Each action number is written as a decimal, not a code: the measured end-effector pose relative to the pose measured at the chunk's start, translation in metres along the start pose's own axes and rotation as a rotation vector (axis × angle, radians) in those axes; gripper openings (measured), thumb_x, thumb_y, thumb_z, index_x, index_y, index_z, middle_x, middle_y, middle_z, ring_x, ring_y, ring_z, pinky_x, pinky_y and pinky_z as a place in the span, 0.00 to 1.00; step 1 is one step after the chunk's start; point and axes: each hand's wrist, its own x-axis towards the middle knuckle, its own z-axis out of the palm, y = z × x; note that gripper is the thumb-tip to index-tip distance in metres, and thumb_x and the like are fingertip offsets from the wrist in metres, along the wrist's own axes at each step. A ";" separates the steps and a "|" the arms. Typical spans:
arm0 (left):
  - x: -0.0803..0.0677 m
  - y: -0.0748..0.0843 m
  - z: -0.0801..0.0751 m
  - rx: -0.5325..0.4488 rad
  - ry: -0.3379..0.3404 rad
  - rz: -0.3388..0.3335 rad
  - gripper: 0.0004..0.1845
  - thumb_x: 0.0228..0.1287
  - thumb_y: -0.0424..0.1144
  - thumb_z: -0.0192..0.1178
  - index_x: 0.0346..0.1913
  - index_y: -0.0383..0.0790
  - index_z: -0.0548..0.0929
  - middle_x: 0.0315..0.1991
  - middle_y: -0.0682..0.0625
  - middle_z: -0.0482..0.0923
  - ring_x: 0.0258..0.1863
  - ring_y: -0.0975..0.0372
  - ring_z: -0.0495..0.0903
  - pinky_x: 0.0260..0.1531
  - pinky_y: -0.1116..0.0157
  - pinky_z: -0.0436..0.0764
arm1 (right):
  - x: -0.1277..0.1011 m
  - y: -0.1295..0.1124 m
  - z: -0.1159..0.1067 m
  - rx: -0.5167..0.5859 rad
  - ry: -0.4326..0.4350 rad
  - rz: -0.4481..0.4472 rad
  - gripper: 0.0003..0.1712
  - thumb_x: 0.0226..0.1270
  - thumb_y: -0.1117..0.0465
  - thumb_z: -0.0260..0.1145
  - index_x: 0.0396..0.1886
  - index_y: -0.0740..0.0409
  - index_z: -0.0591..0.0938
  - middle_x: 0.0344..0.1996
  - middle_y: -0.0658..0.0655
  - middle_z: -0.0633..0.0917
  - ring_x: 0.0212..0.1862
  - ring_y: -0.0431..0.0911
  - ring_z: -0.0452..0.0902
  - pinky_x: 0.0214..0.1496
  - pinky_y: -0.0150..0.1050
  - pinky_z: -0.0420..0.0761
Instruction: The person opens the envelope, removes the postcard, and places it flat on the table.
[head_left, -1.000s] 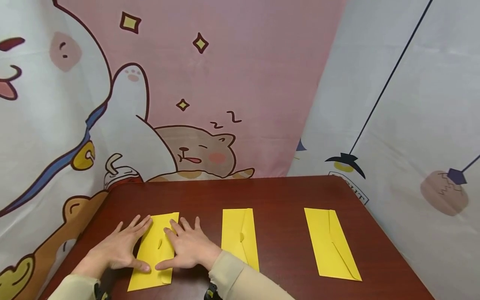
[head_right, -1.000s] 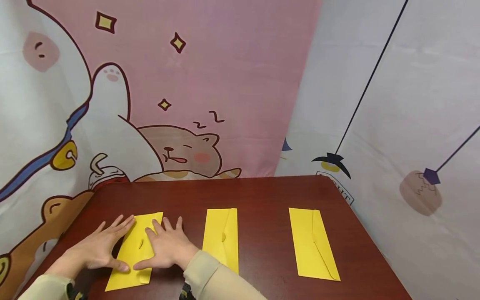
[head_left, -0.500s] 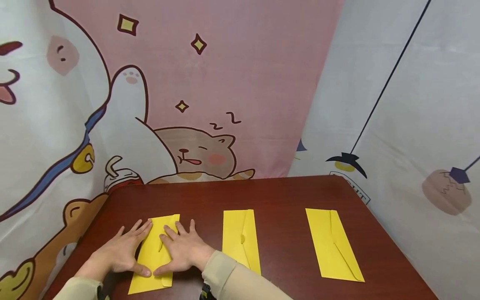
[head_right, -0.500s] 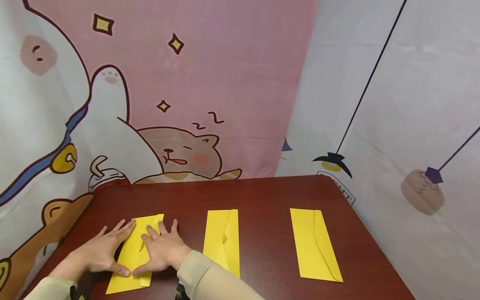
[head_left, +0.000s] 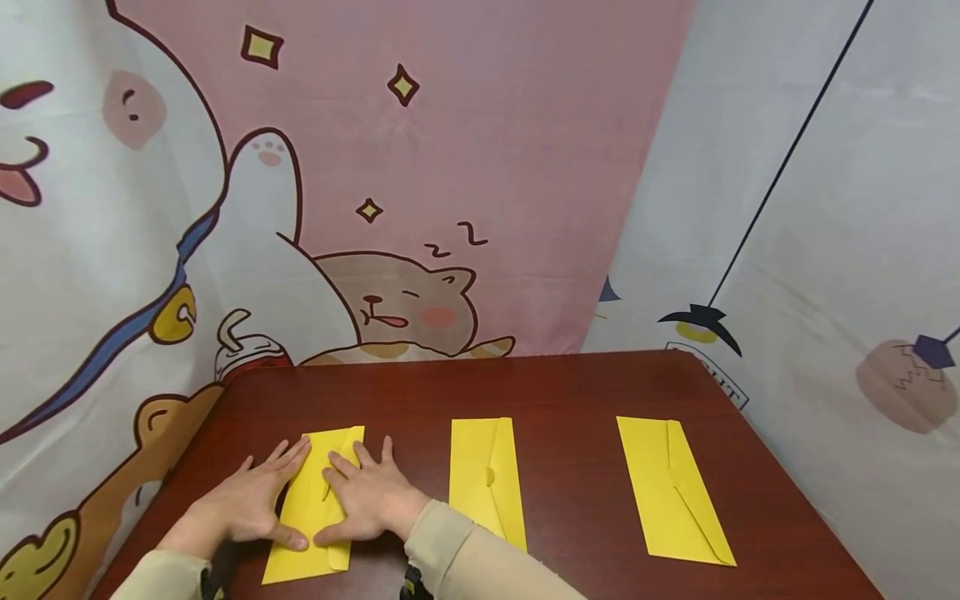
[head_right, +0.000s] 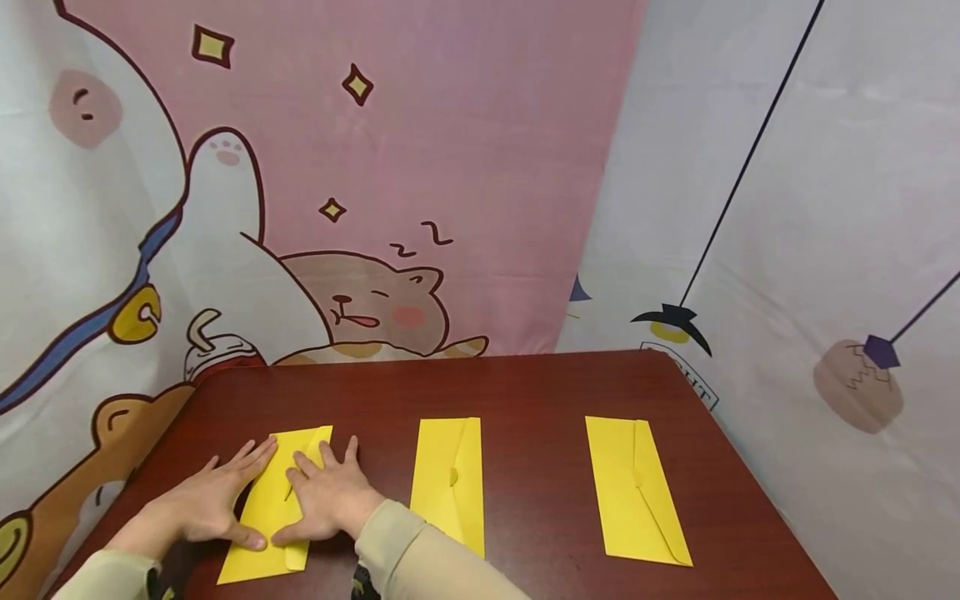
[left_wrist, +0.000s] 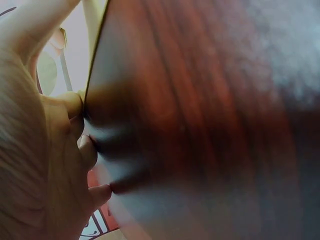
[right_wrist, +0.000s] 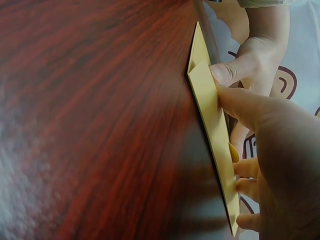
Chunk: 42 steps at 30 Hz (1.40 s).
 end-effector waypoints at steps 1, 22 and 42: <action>0.000 0.000 0.000 -0.002 -0.002 -0.002 0.80 0.34 0.84 0.70 0.84 0.34 0.55 0.85 0.39 0.51 0.80 0.35 0.51 0.64 0.21 0.52 | 0.000 0.000 0.000 -0.004 0.001 0.001 0.53 0.65 0.14 0.48 0.85 0.30 0.60 0.83 0.36 0.53 0.84 0.50 0.47 0.77 0.70 0.51; 0.002 0.009 -0.008 -0.041 -0.055 -0.049 0.80 0.34 0.78 0.75 0.85 0.35 0.53 0.85 0.38 0.48 0.81 0.34 0.48 0.65 0.20 0.49 | -0.012 0.009 -0.011 -0.029 0.037 0.010 0.51 0.65 0.14 0.49 0.84 0.28 0.61 0.83 0.37 0.56 0.84 0.50 0.50 0.77 0.72 0.51; 0.002 0.008 -0.005 -0.035 -0.028 -0.063 0.83 0.28 0.80 0.76 0.85 0.35 0.53 0.84 0.38 0.50 0.81 0.35 0.48 0.67 0.22 0.47 | -0.038 0.037 -0.020 -0.055 0.105 -0.012 0.59 0.61 0.13 0.52 0.85 0.39 0.63 0.83 0.41 0.59 0.84 0.50 0.50 0.77 0.73 0.49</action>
